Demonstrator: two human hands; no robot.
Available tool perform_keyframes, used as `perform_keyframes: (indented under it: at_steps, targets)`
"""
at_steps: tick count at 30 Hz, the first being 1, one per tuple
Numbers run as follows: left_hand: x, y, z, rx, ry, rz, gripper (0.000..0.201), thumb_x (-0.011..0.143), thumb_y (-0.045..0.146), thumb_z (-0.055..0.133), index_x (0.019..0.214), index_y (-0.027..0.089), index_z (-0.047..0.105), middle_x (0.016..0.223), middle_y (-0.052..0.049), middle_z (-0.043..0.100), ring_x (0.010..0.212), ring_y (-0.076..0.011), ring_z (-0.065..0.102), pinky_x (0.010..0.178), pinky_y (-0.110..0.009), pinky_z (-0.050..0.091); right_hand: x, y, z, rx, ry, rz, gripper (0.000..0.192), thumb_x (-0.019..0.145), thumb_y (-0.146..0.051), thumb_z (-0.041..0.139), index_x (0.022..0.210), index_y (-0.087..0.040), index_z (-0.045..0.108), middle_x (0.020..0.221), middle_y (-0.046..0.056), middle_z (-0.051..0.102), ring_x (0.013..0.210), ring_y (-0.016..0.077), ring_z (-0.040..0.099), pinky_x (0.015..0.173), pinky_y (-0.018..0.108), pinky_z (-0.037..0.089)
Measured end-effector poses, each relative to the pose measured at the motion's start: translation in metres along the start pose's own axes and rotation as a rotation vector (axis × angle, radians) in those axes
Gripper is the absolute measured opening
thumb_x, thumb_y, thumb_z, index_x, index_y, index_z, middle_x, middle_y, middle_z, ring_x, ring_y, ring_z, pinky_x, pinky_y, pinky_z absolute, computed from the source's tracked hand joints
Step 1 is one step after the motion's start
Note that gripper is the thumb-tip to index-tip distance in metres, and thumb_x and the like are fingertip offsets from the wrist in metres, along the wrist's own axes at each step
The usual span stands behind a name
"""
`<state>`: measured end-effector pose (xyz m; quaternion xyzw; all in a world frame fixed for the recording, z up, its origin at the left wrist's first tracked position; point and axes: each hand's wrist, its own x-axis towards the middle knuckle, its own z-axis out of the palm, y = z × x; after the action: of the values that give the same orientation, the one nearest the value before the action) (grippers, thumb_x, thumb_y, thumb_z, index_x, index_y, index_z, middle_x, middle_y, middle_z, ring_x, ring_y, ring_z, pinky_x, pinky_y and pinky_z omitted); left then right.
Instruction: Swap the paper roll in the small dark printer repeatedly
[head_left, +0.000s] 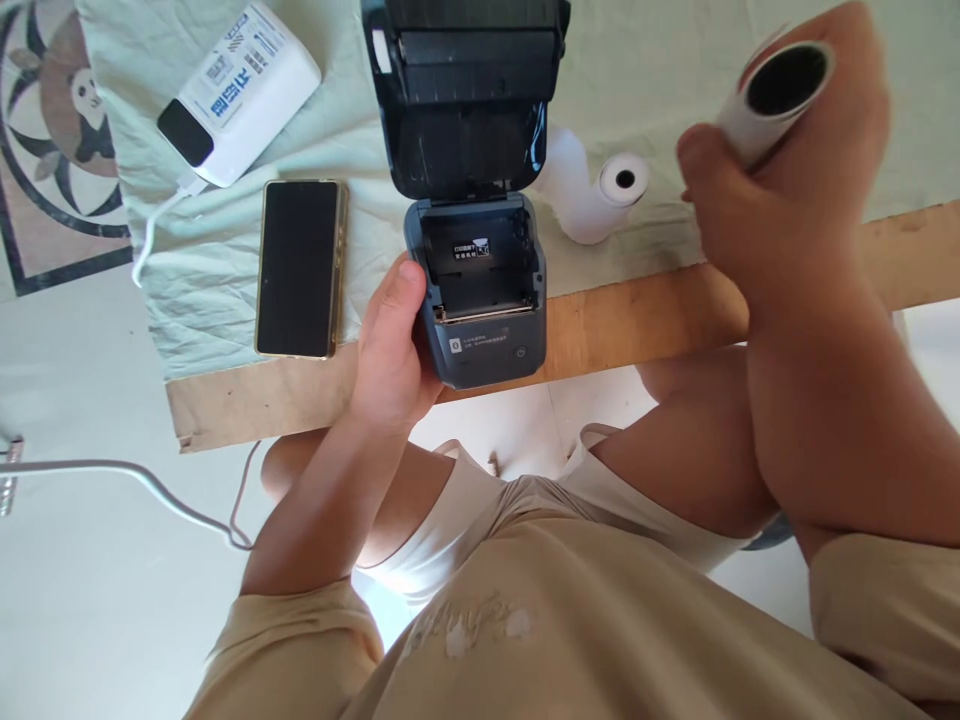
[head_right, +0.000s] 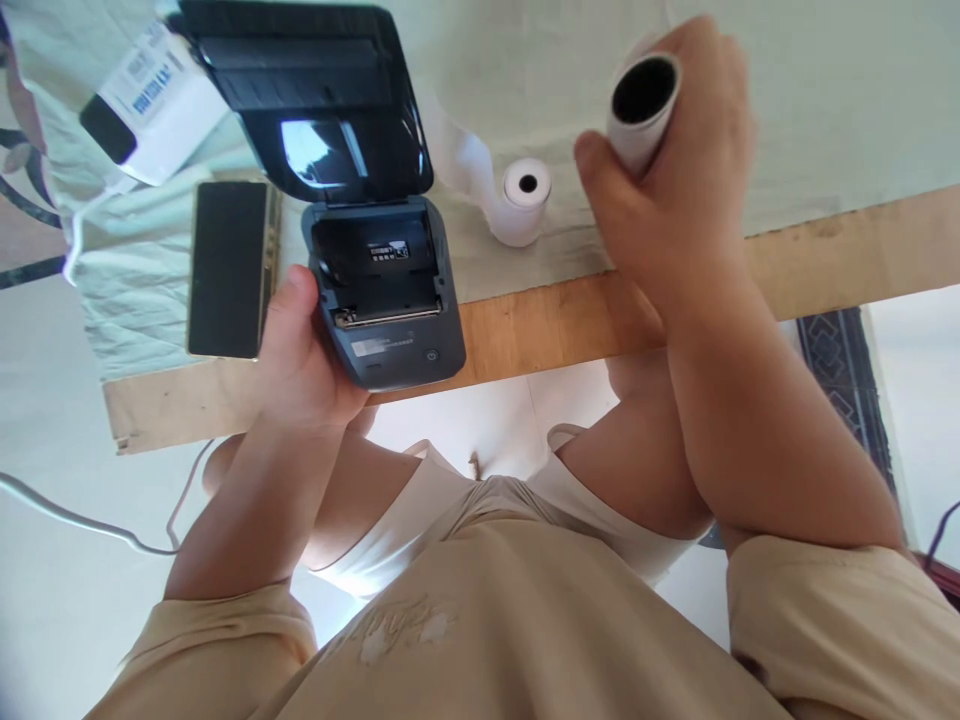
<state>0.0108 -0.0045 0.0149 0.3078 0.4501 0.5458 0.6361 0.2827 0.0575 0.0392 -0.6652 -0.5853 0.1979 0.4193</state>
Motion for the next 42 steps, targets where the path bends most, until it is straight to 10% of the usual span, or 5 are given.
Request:
perform_keyframes:
  at_steps: [10, 17, 30, 36, 42]
  targets:
    - [-0.002, 0.003, 0.004, -0.073, -0.023, -0.022, 0.042, 0.113, 0.063, 0.069, 0.099, 0.026, 0.083, 0.111, -0.005, 0.089, 0.145, -0.0326, 0.077, 0.121, -0.045, 0.067, 0.009, 0.013, 0.003, -0.313, 0.062, 0.137, 0.069, 0.057, 0.003, 0.079, 0.11, -0.032, 0.053, 0.114, 0.006, 0.074, 0.106, 0.0302, 0.069, 0.11, 0.055, 0.051]
    - [-0.002, 0.0, 0.006, -0.118, -0.024, 0.015, 0.044, 0.115, 0.06, 0.066, 0.098, 0.025, 0.086, 0.107, -0.006, 0.091, 0.149, -0.0353, 0.075, 0.126, -0.049, 0.066, -0.023, -0.004, 0.001, -0.239, -0.023, -0.448, 0.063, 0.081, -0.02, 0.071, 0.142, -0.032, 0.062, 0.146, 0.013, 0.074, 0.132, 0.0362, 0.073, 0.117, 0.06, 0.056]
    - [-0.001, 0.004, 0.006, -0.056, -0.009, -0.015, 0.042, 0.113, 0.062, 0.068, 0.106, 0.024, 0.085, 0.104, -0.007, 0.088, 0.142, -0.0304, 0.08, 0.123, -0.045, 0.067, -0.028, -0.018, 0.032, 0.075, -0.277, -0.091, 0.07, 0.08, -0.024, 0.08, 0.146, -0.041, 0.063, 0.136, 0.01, 0.064, 0.121, 0.0338, 0.069, 0.109, 0.057, 0.065]
    - [0.001, 0.0, -0.001, -0.046, -0.006, -0.041, 0.038, 0.109, 0.061, 0.073, 0.097, 0.025, 0.077, 0.1, -0.007, 0.082, 0.139, -0.031, 0.079, 0.122, -0.046, 0.067, -0.029, -0.03, 0.03, 0.77, -0.39, 0.504, 0.053, 0.067, -0.03, 0.084, 0.117, -0.033, 0.065, 0.116, 0.004, 0.072, 0.099, 0.0272, 0.073, 0.068, 0.039, 0.064]
    - [0.001, -0.001, -0.001, -0.075, -0.007, -0.032, 0.038, 0.109, 0.061, 0.074, 0.095, 0.025, 0.076, 0.102, -0.007, 0.082, 0.145, -0.0303, 0.076, 0.122, -0.04, 0.066, -0.033, -0.041, 0.023, 0.911, -0.496, 0.365, 0.05, 0.072, -0.032, 0.099, 0.112, -0.035, 0.069, 0.106, -0.003, 0.07, 0.087, 0.0163, 0.069, 0.061, 0.027, 0.06]
